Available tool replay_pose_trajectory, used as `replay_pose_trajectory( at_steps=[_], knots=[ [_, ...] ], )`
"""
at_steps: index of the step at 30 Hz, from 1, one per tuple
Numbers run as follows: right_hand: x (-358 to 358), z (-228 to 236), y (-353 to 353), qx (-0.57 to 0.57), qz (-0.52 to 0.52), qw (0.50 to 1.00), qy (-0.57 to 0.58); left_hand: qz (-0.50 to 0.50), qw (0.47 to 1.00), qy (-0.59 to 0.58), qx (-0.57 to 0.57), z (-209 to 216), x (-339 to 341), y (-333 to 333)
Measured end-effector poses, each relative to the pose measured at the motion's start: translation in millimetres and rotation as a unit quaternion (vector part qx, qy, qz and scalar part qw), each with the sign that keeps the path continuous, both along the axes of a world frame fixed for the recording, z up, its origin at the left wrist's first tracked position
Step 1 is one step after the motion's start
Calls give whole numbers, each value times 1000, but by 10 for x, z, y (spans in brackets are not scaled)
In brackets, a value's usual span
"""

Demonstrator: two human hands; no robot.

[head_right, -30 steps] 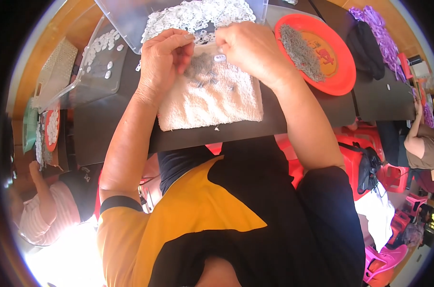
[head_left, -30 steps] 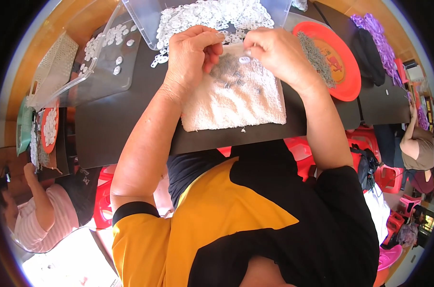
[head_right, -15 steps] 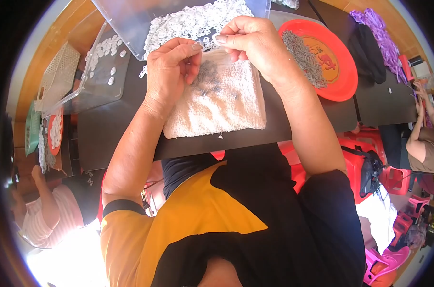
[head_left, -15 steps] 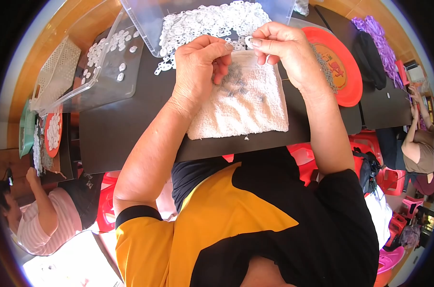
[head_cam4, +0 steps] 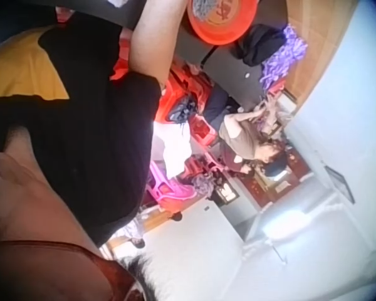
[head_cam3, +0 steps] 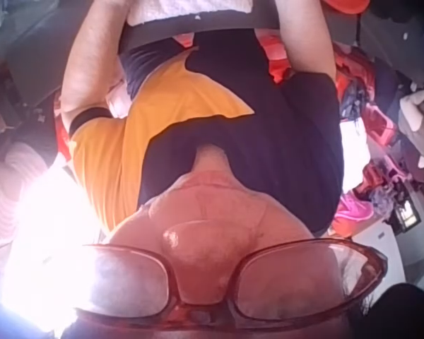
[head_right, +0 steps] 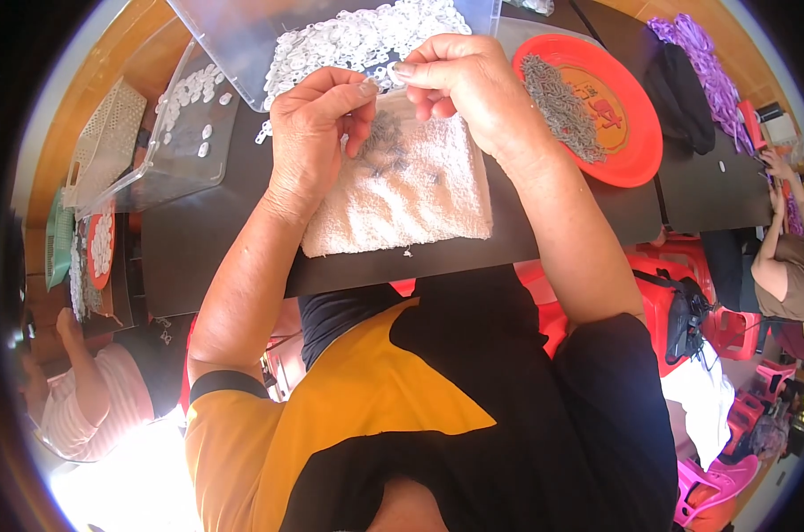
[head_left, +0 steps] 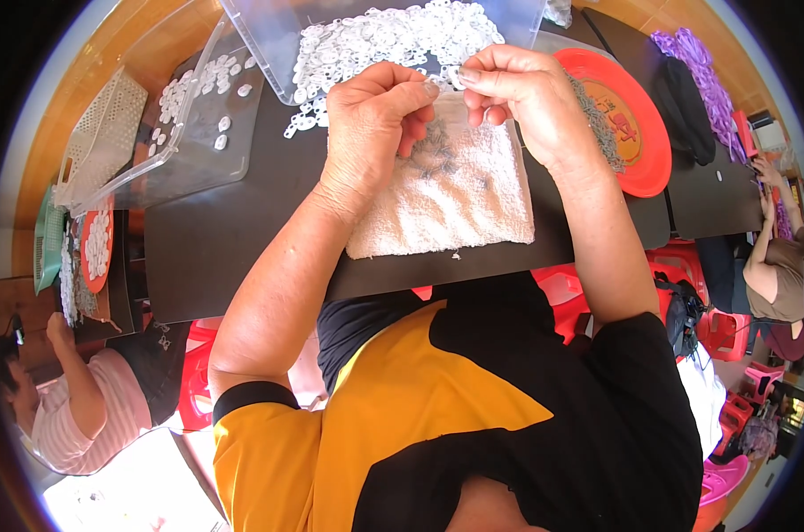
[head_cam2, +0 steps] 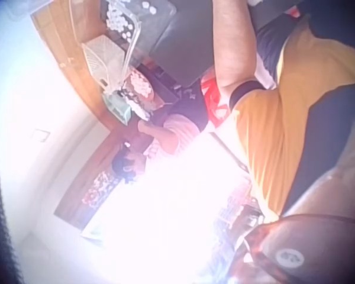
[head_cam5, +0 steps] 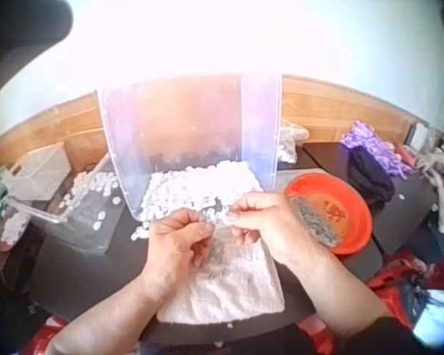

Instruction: Manually assemble small white plastic components by inserting tiny metal pins into them.

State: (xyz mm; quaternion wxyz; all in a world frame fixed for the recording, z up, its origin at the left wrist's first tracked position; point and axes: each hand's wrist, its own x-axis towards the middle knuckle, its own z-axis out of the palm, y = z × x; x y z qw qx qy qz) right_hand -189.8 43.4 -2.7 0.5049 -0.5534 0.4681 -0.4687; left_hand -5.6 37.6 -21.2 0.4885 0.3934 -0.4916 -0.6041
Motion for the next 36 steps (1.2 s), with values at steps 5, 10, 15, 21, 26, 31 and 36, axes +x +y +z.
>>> replay_pose_trajectory(
  at_steps=[5, 10, 15, 21, 26, 31, 36],
  knots=[
    [4, -1, 0, -1, 4, 1000, 12, -3, 999, -30, -13, 16, -1, 14],
    [21, -48, -23, -15, 26, 999, 16, -6, 999, -38, -25, 0, -16, 18],
    [8, -26, -25, 0, 27, 1000, 3, -13, 999, -42, -27, 31, -29, 28],
    [4, 7, 4, 10, 25, 1000, -14, -31, 998, -15, -48, 0, -10, 5],
    [-1, 6, 7, 13, 30, 999, -12, -36, 998, -15, -48, 9, -18, 7],
    [69, -37, 17, -21, 35, 999, -4, -16, 1000, -15, -9, 20, -6, 24],
    [161, -34, 75, -106, -9, 994, 39, -2, 1000, 7, 6, 24, -7, 35]
  ],
)
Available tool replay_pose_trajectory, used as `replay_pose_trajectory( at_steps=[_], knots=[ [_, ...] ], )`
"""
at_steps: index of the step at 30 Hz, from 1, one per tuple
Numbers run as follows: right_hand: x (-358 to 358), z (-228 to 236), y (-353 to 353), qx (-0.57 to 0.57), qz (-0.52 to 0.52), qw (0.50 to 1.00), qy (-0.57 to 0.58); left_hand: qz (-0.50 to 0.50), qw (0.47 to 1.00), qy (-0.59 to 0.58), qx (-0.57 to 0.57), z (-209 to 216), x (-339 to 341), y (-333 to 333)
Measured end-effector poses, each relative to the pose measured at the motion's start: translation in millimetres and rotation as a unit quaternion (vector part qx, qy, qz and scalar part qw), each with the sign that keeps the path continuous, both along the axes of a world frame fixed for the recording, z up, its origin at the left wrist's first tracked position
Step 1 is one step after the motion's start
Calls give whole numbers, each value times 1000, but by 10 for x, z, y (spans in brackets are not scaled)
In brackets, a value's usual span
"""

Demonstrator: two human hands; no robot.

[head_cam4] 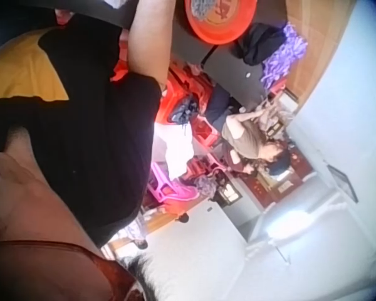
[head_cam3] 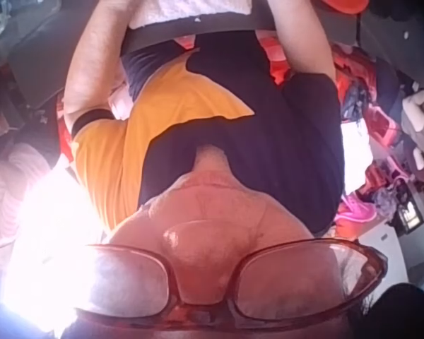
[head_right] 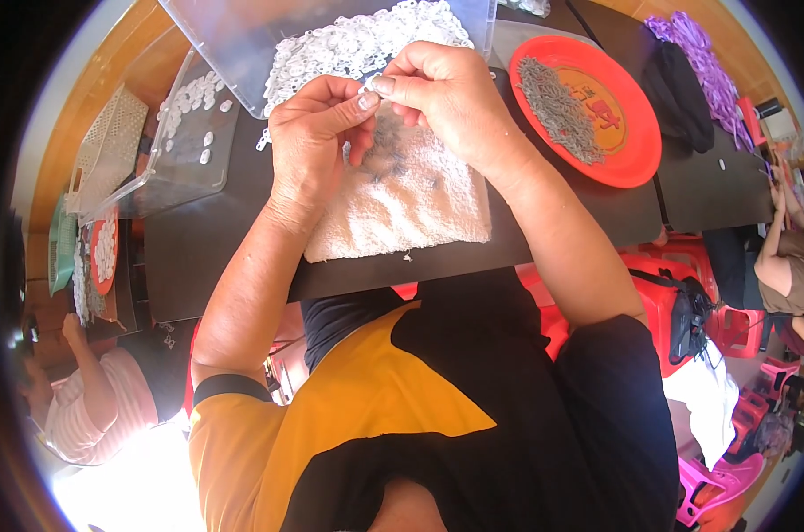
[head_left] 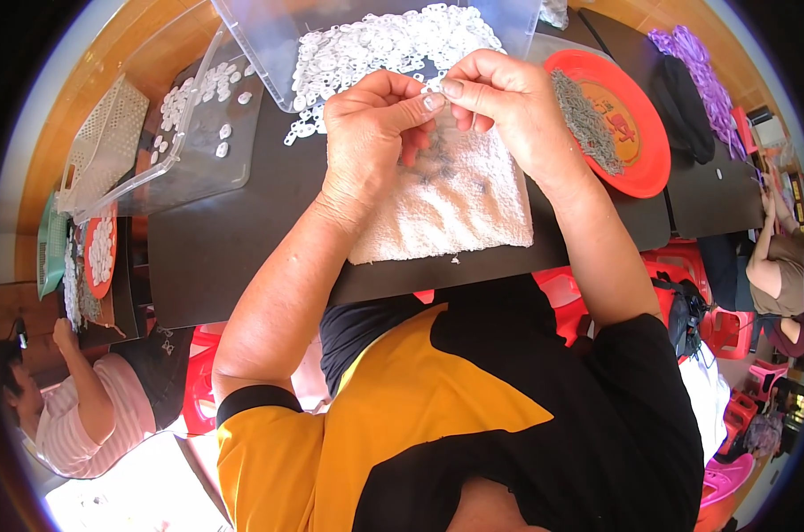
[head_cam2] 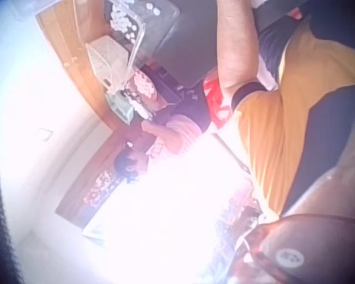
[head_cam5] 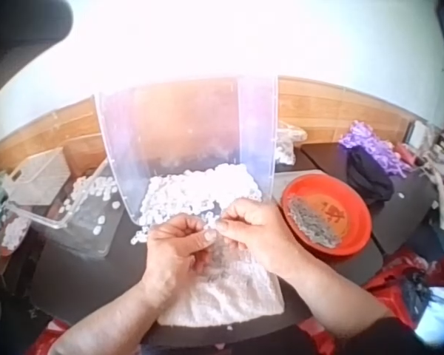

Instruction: Manually assemble small white plastic components by inserting tiny metal pins into them.

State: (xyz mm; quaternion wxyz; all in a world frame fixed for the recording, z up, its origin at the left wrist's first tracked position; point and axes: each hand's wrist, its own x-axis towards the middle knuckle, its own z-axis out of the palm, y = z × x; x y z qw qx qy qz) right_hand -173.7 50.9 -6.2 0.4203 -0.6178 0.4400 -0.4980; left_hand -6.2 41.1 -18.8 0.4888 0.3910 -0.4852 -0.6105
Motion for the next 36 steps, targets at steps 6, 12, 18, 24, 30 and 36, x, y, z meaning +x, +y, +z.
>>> replay_pose_trajectory(
  at_steps=[6, 12, 18, 24, 30, 36],
  knots=[
    [-135, 75, -48, 63, 70, 995, -38, -14, 1000, -11, -12, 39, -9, 18],
    [-195, 106, -58, 103, 95, 989, -47, -37, 993, 18, -107, -29, -12, -5],
    [-232, 156, -35, 139, 144, 979, -42, -77, 982, 3, -173, 27, -17, 61],
    [-213, 160, -24, 158, 148, 974, -61, -51, 982, -42, -177, 4, 10, 61],
    [-177, 149, -7, 167, 167, 969, -74, -62, 979, -29, -193, 107, 11, 163],
    [-170, 124, -2, 186, 188, 956, -124, -48, 969, -16, -242, 34, 13, 165]
  ],
)
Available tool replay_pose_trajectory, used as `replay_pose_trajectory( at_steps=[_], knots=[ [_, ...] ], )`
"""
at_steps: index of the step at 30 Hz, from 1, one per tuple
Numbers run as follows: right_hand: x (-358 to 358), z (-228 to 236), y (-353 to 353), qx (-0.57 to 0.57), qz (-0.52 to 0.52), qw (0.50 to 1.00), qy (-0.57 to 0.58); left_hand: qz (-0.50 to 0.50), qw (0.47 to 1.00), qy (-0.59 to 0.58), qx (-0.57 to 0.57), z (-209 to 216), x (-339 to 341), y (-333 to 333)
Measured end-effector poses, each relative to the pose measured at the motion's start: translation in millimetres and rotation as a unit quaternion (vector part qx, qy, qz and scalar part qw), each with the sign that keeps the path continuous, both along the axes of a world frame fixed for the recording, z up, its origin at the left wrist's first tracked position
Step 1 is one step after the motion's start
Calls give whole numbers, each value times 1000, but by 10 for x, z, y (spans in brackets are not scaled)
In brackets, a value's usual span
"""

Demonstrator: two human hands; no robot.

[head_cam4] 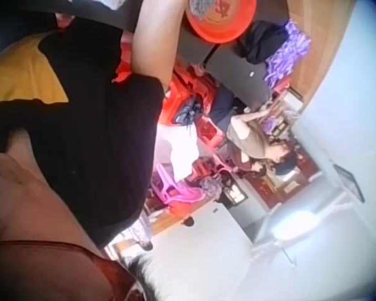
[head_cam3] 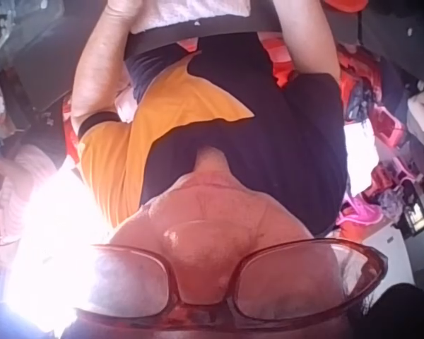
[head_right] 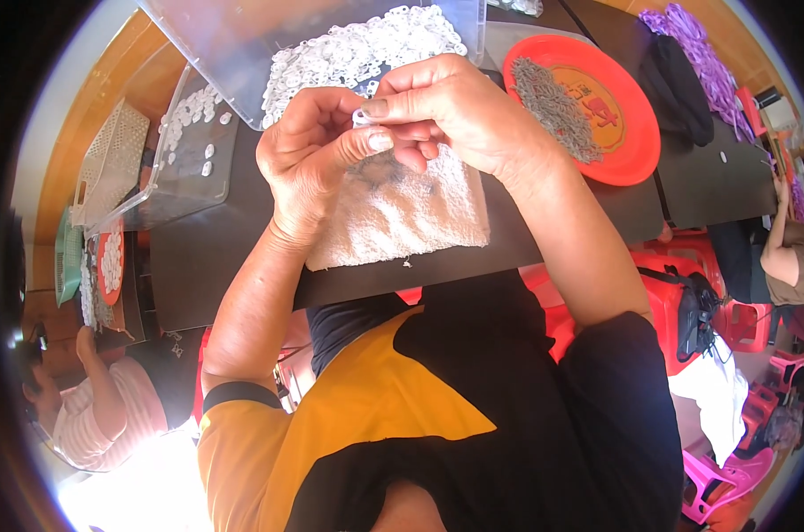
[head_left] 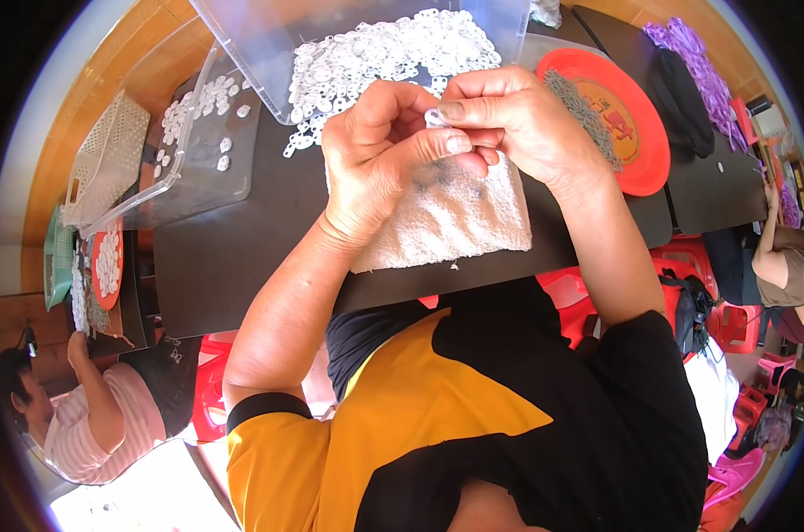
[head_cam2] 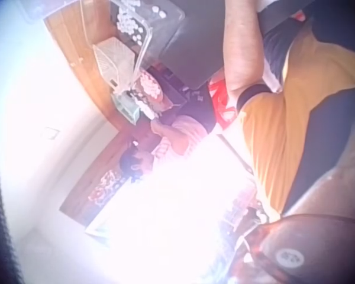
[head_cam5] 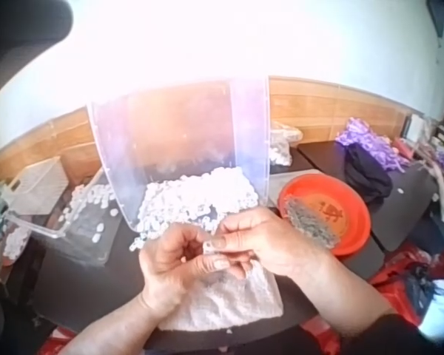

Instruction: Manually assemble small white plastic components by inserting tiny metal pins into them.

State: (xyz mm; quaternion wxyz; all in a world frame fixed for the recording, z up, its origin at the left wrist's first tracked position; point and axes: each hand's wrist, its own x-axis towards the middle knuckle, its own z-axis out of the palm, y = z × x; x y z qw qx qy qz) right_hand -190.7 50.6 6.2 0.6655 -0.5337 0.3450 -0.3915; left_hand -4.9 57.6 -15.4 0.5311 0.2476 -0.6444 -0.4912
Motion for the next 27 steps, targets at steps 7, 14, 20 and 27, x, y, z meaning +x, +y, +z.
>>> replay_pose_trajectory(
  at_steps=[7, 14, 20, 27],
  knots=[
    [20, -31, 8, 31, 5, 999, -32, 29, 999, -16, -25, -86, -13, -27],
    [42, -47, 4, 22, 2, 999, -34, 7, 999, -1, 33, -45, -20, 15],
    [31, -100, -17, 26, 43, 996, -71, 17, 999, -9, 28, -22, 3, 17],
    [55, -44, -20, -10, -31, 999, -21, 9, 999, 30, 22, -79, -27, -80]
  ],
)
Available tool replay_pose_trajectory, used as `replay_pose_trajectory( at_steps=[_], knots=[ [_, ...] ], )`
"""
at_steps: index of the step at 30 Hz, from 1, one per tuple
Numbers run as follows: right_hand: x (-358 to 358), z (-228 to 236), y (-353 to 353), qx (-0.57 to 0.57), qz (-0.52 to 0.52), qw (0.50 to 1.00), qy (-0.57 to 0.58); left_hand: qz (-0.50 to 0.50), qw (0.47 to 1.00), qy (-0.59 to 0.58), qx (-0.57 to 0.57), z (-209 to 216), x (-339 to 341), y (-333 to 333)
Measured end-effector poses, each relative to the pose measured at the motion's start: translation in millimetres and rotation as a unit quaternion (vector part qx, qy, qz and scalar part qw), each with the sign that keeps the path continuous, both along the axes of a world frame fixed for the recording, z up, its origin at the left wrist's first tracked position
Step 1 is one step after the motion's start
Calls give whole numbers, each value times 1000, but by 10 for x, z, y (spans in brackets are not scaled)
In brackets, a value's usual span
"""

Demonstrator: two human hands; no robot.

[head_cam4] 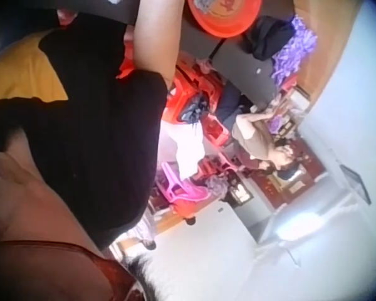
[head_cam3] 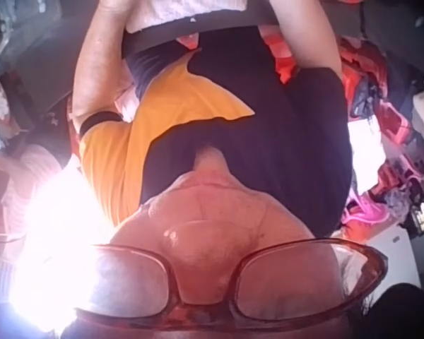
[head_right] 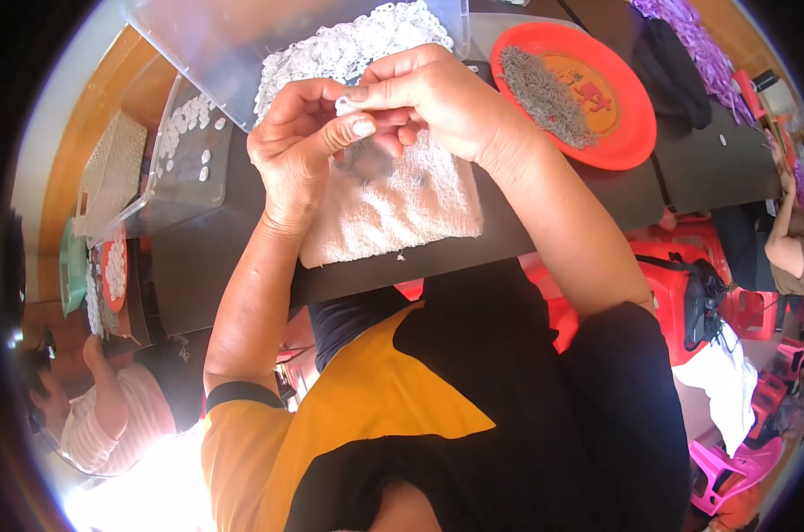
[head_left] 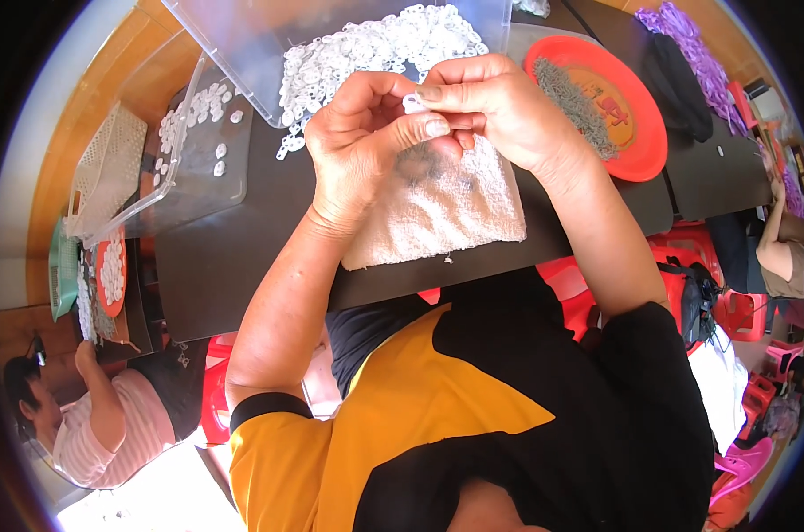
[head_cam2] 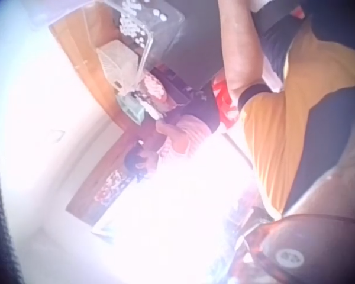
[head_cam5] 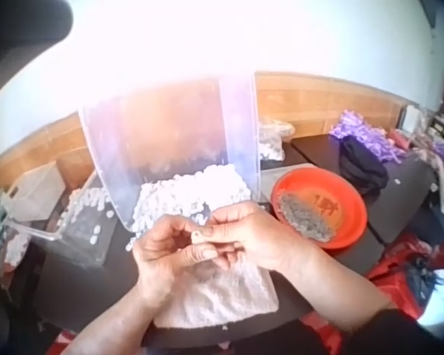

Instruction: Manually assemble small white plastic components by inserting tiny metal pins into them.

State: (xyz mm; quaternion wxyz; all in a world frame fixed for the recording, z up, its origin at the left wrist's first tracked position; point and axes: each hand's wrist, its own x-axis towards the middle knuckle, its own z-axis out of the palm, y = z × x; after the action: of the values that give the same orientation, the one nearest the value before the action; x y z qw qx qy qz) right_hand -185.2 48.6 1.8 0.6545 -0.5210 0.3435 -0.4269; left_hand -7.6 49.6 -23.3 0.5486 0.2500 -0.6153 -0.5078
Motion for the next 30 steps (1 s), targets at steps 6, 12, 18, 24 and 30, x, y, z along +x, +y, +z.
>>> replay_pose_trajectory(
  at_steps=[6, 12, 18, 24, 30],
  knots=[
    [-75, -9, -34, -32, -24, 999, 37, 20, 999, -46, -14, 18, 13, -15],
    [-25, -7, -4, -70, -52, 995, 50, 41, 997, -54, -49, -4, -4, -23],
    [2, 10, 13, -98, -62, 991, 69, 49, 996, -56, -42, -28, 5, -22],
    [8, -4, 23, -89, -54, 993, 58, 60, 993, -70, -71, -17, 7, 4],
    [31, -24, 7, -102, -63, 990, 70, 66, 996, -41, -32, 78, 8, 35]
  ],
)
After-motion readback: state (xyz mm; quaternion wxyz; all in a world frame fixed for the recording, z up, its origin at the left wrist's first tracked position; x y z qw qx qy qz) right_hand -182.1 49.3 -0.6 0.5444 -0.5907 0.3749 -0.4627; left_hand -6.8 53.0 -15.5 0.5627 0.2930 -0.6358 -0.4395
